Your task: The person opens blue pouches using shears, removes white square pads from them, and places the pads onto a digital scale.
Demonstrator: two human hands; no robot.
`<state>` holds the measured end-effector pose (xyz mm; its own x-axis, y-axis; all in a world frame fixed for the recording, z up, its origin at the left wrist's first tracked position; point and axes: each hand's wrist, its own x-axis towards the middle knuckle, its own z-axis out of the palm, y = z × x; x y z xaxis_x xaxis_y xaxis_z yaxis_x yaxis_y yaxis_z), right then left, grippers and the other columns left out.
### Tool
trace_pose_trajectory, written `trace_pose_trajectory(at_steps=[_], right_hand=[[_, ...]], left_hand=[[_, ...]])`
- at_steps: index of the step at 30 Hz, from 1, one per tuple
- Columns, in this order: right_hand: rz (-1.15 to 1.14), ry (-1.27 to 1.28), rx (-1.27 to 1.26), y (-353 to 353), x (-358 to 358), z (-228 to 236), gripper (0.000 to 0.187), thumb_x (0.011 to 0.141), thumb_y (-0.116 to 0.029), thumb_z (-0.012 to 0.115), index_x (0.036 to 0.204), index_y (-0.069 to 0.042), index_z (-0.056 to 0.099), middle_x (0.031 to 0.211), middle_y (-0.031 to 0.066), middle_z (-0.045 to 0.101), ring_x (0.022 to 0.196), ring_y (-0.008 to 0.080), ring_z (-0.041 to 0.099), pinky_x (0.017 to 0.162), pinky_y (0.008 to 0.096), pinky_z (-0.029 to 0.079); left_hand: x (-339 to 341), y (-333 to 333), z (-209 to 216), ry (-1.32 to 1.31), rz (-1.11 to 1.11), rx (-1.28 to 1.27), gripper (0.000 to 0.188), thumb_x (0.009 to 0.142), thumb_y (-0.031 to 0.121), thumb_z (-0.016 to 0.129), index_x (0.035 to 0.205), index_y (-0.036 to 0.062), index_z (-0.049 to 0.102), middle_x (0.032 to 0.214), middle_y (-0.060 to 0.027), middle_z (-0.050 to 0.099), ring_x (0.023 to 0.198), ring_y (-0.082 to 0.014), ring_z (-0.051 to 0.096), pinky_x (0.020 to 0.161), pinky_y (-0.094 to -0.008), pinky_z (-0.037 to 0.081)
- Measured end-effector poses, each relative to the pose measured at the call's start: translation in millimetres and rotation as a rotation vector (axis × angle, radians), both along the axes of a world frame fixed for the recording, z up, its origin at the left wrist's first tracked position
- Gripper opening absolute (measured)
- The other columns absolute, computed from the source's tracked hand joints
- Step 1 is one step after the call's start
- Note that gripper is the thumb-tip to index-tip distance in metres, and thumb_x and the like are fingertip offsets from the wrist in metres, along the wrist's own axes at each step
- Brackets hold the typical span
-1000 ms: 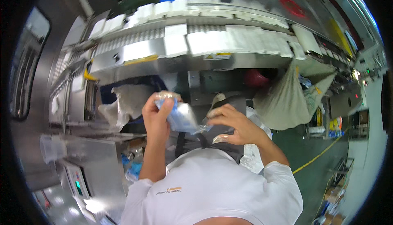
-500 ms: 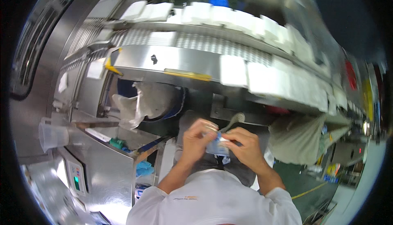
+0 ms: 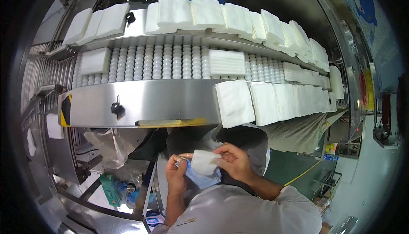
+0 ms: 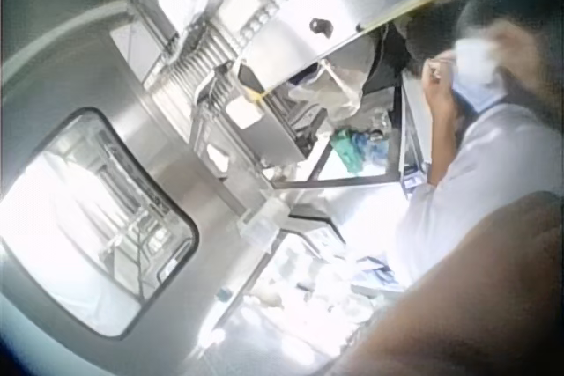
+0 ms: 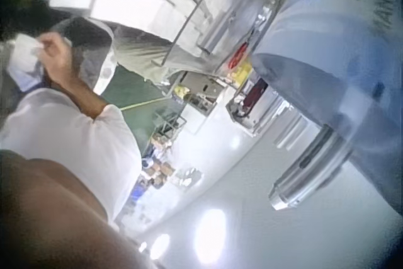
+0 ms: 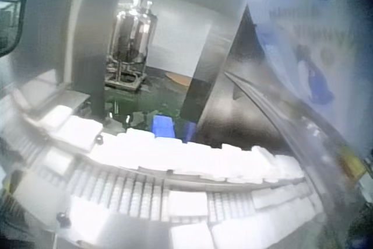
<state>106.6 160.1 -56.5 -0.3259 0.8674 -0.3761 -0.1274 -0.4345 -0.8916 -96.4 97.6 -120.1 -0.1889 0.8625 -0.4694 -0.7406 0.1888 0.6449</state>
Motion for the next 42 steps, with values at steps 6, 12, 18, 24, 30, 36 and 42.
trace_pose_trajectory(at_steps=[6, 12, 18, 24, 30, 36, 42], right_hand=[[0.252, -0.055, -0.114, 11.1, -3.3, 4.7, 0.051, 0.087, -0.001, 0.078, 0.132, 0.002, 0.057, 0.118, 0.0092, 0.061, 0.111, 0.0161, 0.063, 0.096, 0.0303, 0.052], [0.413, -0.443, 0.361, 8.3, 2.4, 20.2, 0.024, 0.082, -0.001, 0.079, 0.101, 0.006, 0.067, 0.094, 0.0092, 0.062, 0.082, 0.0136, 0.061, 0.070, 0.0272, 0.050], [0.017, -0.134, 0.238, -13.3, 16.3, 22.3, 0.031, 0.085, 0.005, 0.078, 0.111, 0.007, 0.061, 0.102, 0.0040, 0.062, 0.092, 0.0094, 0.059, 0.082, 0.0238, 0.050], [0.052, -0.098, 0.309, -27.3, 22.0, 30.3, 0.029, 0.088, 0.006, 0.073, 0.116, 0.008, 0.062, 0.107, 0.0045, 0.063, 0.099, 0.0120, 0.060, 0.090, 0.0272, 0.050], [-0.025, -0.090, 0.371, -48.7, 41.9, 47.2, 0.030, 0.089, -0.003, 0.078, 0.116, 0.005, 0.066, 0.101, 0.0027, 0.067, 0.094, 0.0097, 0.061, 0.084, 0.0257, 0.050], [0.053, 0.119, 0.357, -67.6, 66.8, 58.8, 0.052, 0.085, -0.005, 0.084, 0.130, 0.002, 0.058, 0.113, 0.0064, 0.067, 0.102, 0.0141, 0.066, 0.091, 0.0298, 0.054], [-0.107, 0.215, 0.362, -80.8, 75.5, 62.7, 0.043, 0.088, -0.008, 0.081, 0.124, 0.000, 0.060, 0.112, 0.0054, 0.067, 0.104, 0.0135, 0.064, 0.092, 0.0299, 0.053]], left_hand=[[-2.8, -7.2, -15.5, 0.177, -0.245, -0.060, 0.011, 0.100, 0.013, 0.068, 0.099, 0.0075, 0.058, 0.103, -0.0095, 0.072, 0.094, -0.0155, 0.067, 0.088, -0.0299, 0.054], [-15.6, -15.7, -4.6, 0.172, -0.099, 0.077, 0.005, 0.104, 0.010, 0.060, 0.102, 0.0073, 0.056, 0.109, -0.0134, 0.074, 0.096, -0.0170, 0.070, 0.085, -0.0320, 0.057], [-24.9, -33.8, 11.2, 0.219, -0.204, 0.275, 0.019, 0.098, 0.010, 0.069, 0.112, 0.0077, 0.057, 0.116, -0.0133, 0.072, 0.103, -0.0176, 0.068, 0.084, -0.0298, 0.055], [-1.9, -34.1, 62.9, 0.364, -0.357, 0.332, 0.062, 0.082, 0.013, 0.087, 0.137, 0.0023, 0.059, 0.122, -0.0058, 0.068, 0.115, -0.0143, 0.061, 0.101, -0.0310, 0.047], [26.2, -36.9, 97.2, 0.695, -0.259, 0.443, 0.037, 0.083, 0.014, 0.087, 0.115, 0.0030, 0.071, 0.096, 0.0003, 0.072, 0.071, -0.0036, 0.060, 0.062, -0.0204, 0.048], [36.7, -54.7, 151.8, 0.733, -0.446, 0.399, 0.036, 0.082, 0.012, 0.088, 0.114, 0.0031, 0.073, 0.101, -0.0033, 0.074, 0.082, -0.0083, 0.065, 0.074, -0.0241, 0.052], [58.8, -67.9, 157.6, 0.705, -0.313, 0.404, 0.054, 0.077, 0.014, 0.091, 0.125, 0.0037, 0.069, 0.113, -0.0042, 0.072, 0.098, -0.0117, 0.066, 0.090, -0.0283, 0.052]])
